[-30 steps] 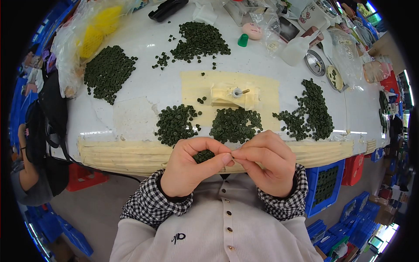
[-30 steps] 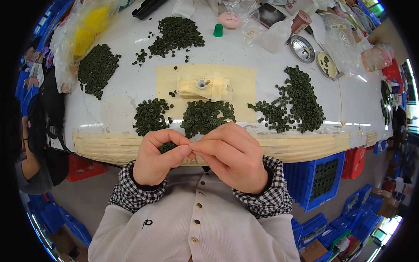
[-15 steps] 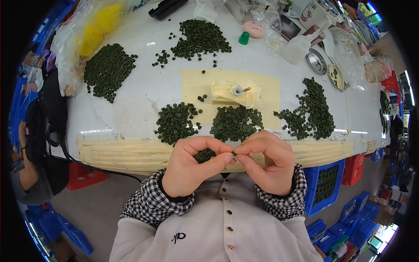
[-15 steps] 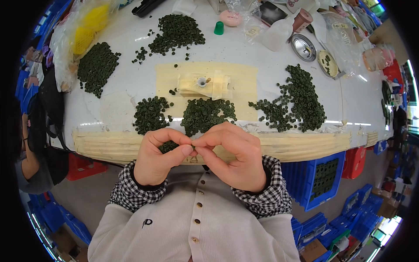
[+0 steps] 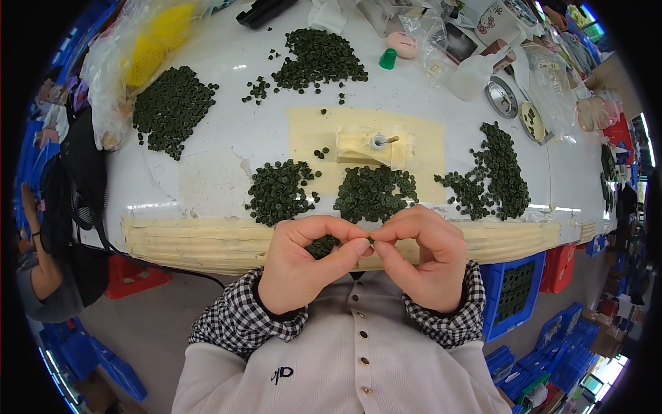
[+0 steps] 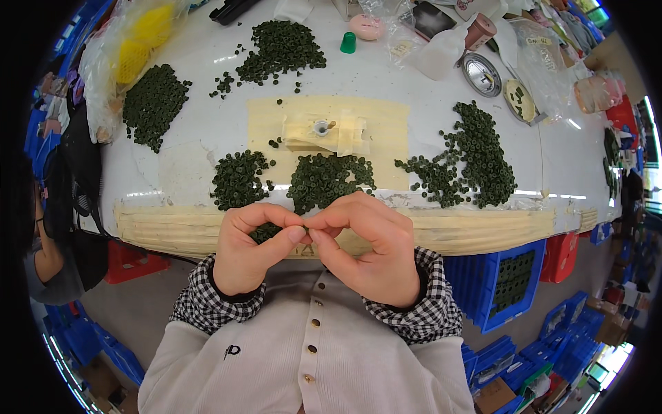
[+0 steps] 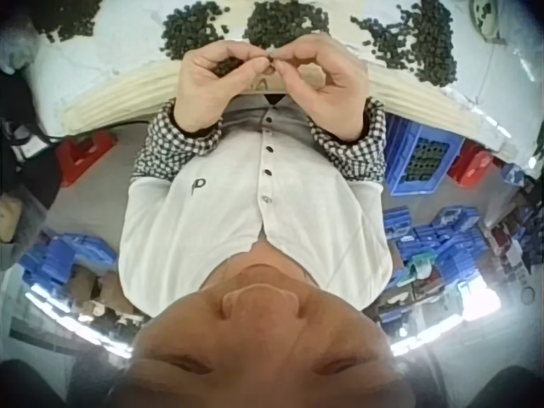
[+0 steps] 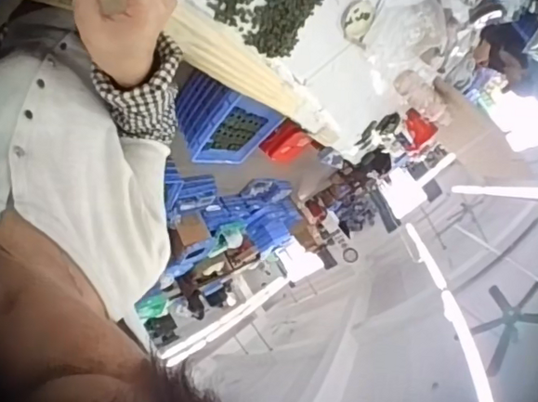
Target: Assembling small green plastic components at a factory workbench.
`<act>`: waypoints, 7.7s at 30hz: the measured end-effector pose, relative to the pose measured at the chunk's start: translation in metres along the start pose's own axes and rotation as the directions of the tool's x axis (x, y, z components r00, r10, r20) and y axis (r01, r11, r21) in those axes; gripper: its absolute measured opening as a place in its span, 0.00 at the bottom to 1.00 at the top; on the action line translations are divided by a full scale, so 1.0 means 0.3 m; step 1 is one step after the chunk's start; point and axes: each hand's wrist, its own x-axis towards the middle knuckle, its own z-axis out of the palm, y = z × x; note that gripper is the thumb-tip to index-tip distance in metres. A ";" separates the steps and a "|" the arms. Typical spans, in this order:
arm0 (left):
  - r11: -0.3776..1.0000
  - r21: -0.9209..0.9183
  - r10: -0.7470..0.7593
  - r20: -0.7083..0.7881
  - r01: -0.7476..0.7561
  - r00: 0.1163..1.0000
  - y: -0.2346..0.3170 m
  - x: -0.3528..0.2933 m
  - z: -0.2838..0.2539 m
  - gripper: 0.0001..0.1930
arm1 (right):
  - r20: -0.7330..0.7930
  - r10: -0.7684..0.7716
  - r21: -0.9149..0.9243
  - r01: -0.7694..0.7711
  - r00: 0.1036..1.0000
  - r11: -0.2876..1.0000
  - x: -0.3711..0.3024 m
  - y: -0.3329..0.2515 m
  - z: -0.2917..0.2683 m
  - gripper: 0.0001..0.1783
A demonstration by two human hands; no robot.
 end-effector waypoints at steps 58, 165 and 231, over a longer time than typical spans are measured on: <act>0.702 -0.710 -0.122 -0.050 0.051 0.991 0.015 -0.048 -0.131 0.06 | 0.343 -0.237 -0.756 0.417 0.909 0.505 0.046 0.060 0.075 0.06; 0.620 -0.657 -0.275 0.331 0.430 0.903 -0.001 0.003 -0.002 0.06 | -0.018 -0.254 -0.189 0.246 0.967 0.951 0.017 0.011 -0.008 0.13; 0.703 -0.693 -0.266 -0.048 0.160 0.963 0.009 -0.034 -0.049 0.07 | -0.172 0.010 0.011 -0.008 0.985 1.000 0.009 0.012 0.030 0.08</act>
